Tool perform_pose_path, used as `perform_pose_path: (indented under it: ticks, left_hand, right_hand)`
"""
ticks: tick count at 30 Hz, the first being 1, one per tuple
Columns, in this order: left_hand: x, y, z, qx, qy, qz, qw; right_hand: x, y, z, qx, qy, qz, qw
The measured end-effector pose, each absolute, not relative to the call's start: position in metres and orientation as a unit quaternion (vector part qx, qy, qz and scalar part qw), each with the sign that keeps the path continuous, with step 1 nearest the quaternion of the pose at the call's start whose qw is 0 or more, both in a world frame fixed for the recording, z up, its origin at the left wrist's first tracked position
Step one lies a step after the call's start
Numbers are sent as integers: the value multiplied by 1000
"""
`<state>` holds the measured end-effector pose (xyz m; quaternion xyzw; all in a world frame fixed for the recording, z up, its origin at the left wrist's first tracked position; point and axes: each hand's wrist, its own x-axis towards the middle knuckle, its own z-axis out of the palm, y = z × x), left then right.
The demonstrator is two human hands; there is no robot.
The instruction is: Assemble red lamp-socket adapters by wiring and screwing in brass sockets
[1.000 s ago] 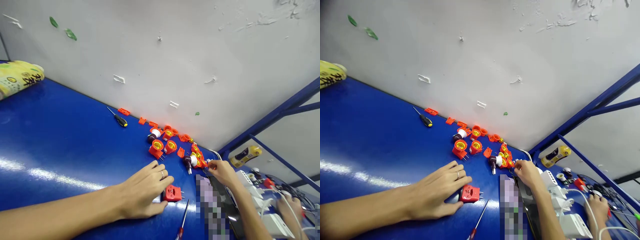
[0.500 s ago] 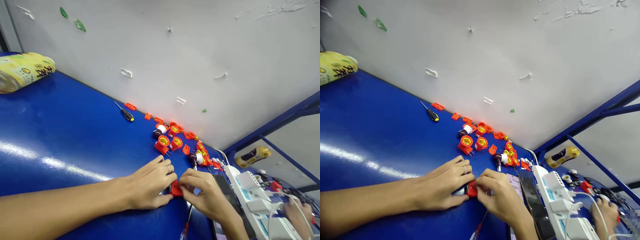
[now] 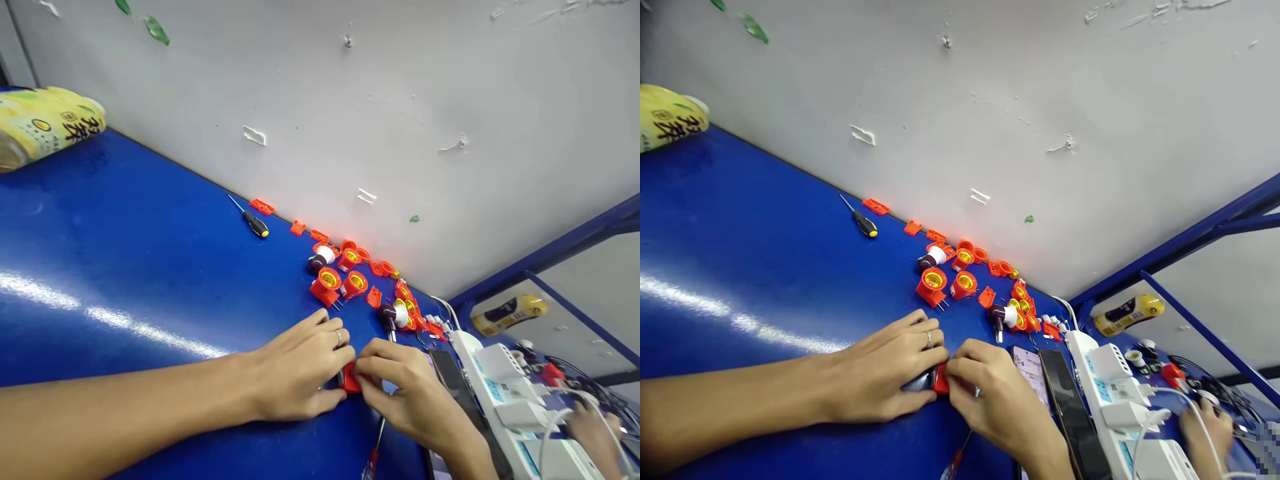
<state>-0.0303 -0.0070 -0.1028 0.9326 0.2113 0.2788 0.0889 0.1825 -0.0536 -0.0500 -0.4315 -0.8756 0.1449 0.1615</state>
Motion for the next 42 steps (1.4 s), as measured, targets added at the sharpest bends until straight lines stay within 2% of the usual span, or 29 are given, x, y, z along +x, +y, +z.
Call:
perform_pose_path:
  ticks: [10, 16, 21, 25, 30, 36, 42]
  left_hand:
    - [-31, -6, -105, 926, 213, 294, 102]
    - [-34, -7, -103, 923, 213, 289, 139]
    - [-34, -6, -102, 922, 215, 294, 133]
    - [-33, -4, -103, 924, 214, 293, 123]
    - [-34, -5, -105, 923, 216, 292, 129]
    - [-32, -5, -102, 917, 224, 288, 160]
    - [-33, -8, -92, 864, 205, 404, 218]
  right_hand:
    - [198, -55, -31, -446, -875, 126, 141]
    - [273, 22, -8, -606, -776, 2, 176]
    - [306, 79, -35, -699, -704, -21, 125]
    - [304, 91, -51, -719, -685, -24, 120]
    - [288, 70, -32, -667, -724, -40, 170]
    - [230, -25, -7, -508, -828, -47, 232]
    - [190, -82, -4, -414, -878, -51, 233]
